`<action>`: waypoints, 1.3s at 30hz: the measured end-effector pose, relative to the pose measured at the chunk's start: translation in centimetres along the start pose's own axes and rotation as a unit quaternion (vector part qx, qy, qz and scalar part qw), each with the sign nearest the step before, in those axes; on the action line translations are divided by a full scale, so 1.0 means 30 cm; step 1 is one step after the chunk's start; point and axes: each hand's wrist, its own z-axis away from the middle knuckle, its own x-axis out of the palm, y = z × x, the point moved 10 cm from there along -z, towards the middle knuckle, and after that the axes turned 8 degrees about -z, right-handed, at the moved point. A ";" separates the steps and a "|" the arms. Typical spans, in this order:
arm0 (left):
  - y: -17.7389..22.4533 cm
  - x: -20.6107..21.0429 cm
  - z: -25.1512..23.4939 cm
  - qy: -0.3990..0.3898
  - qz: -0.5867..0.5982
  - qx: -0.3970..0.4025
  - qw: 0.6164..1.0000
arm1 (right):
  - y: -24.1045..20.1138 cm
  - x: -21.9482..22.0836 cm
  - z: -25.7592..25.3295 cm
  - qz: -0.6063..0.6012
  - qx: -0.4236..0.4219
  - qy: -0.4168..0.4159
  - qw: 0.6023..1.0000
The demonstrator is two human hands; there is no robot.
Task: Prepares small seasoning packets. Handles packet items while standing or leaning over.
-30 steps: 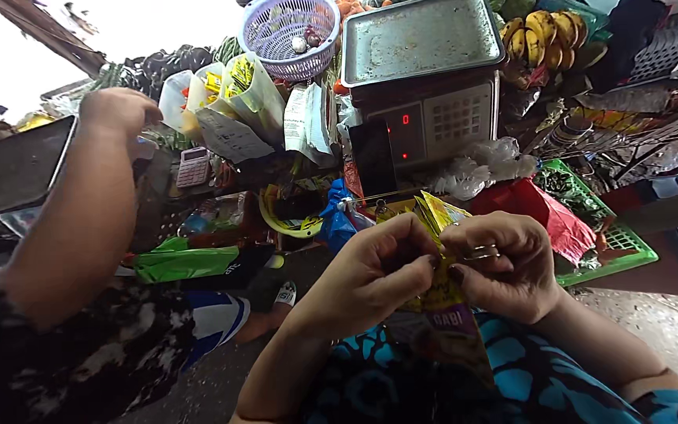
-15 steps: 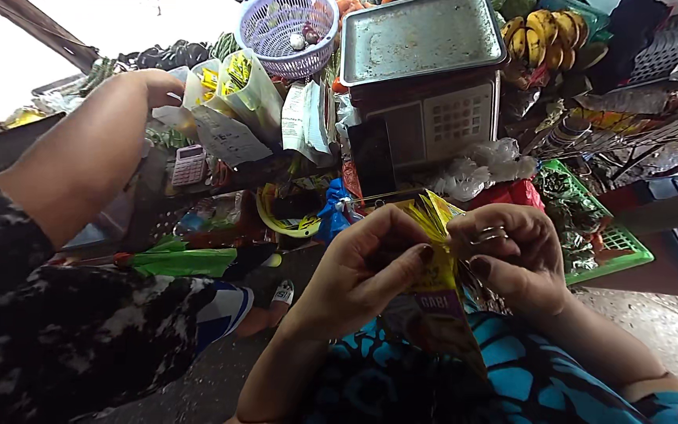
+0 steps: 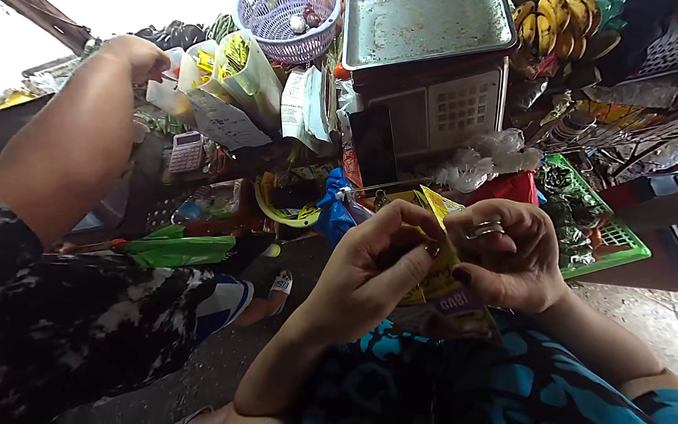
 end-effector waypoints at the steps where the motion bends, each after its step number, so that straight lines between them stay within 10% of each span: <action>1: 0.008 0.004 0.005 -0.007 -0.009 0.008 1.000 | 0.001 0.000 0.002 0.000 0.001 0.001 1.000; 19: -0.074 -0.089 0.043 0.011 -0.060 -0.032 0.998 | -0.018 -0.017 0.020 0.016 -0.004 0.029 0.999; 26: -0.175 -0.148 0.096 0.031 0.091 -0.063 0.993 | -0.029 -0.064 0.024 0.015 -0.019 0.071 0.997; 30: -0.115 -0.222 0.110 0.136 -0.043 -0.028 0.989 | -0.014 -0.096 0.009 -0.017 -0.015 0.097 0.995; 39: -0.012 -0.100 0.037 0.092 -0.124 -0.010 0.988 | 0.008 -0.005 -0.046 0.086 0.002 -0.004 0.996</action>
